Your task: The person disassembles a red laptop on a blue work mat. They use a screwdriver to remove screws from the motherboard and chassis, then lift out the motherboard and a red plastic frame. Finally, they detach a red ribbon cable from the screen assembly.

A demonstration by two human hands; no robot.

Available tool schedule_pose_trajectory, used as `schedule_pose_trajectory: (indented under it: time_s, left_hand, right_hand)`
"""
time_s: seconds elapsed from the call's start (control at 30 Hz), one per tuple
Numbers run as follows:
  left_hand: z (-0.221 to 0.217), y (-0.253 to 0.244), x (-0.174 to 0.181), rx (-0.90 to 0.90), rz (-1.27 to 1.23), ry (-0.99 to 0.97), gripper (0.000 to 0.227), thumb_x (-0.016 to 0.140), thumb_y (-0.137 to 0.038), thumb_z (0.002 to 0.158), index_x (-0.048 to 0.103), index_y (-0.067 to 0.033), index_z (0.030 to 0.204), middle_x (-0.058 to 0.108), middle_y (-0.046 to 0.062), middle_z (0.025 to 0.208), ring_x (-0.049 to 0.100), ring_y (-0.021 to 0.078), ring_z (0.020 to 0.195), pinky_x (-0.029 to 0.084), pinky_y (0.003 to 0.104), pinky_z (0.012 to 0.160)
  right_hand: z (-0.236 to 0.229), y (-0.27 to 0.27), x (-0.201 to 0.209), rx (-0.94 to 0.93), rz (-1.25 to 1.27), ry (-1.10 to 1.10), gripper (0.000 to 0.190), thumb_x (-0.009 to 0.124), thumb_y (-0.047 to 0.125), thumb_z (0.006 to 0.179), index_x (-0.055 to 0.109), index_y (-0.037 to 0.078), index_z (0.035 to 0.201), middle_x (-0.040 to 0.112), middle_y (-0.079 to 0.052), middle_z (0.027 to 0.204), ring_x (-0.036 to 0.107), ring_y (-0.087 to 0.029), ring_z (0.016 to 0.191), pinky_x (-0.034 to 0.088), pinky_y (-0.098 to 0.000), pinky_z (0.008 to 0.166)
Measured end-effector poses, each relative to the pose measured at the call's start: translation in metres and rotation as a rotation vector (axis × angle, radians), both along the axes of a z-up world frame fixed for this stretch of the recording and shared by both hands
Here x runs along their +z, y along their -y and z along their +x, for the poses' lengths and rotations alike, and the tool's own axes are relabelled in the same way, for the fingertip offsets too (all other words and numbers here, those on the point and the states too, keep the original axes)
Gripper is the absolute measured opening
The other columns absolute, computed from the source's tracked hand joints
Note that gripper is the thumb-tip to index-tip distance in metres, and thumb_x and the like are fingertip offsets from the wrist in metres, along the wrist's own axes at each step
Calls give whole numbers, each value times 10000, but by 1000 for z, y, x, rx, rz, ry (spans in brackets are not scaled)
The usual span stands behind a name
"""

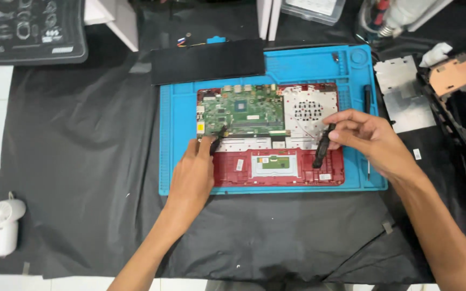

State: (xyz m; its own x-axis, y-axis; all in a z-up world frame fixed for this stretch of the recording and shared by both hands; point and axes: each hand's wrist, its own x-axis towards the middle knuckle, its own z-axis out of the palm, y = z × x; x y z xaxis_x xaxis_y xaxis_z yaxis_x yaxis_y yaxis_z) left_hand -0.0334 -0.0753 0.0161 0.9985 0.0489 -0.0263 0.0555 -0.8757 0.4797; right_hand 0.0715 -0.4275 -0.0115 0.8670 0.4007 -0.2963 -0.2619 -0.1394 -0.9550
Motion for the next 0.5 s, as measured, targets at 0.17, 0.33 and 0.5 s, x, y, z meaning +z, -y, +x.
schedule_pose_trajectory:
  time_s: [0.17,0.33,0.5]
  left_hand:
    - [2,5,14,66,-359,107,366,626,19,917,585,-8,1280,678,184,1047,681,328,764,530,431,662]
    - [2,16,-12,-27,-808,-26,405,661,31,944,622,-34,1341,646,80,838,580,89,712,492,257,606]
    - [6,-4,-47,-52,-1162,-97,281,578,72,981,608,3,1252,625,6,964,594,63,831,479,228,689]
  right_hand:
    - [-4,-41,3,46,227,-146,254,695,96,936,674,-29,1157,717,-68,1134,681,-127,916,567,-297,838]
    - [-11,-111,26,197,271,-141,244,676,127,951,685,-13,1151,720,-80,1177,689,-118,911,586,-299,860]
    - [-3,-149,21,202,229,-122,227,702,153,960,661,7,1128,692,-72,1014,708,-141,845,588,-300,769]
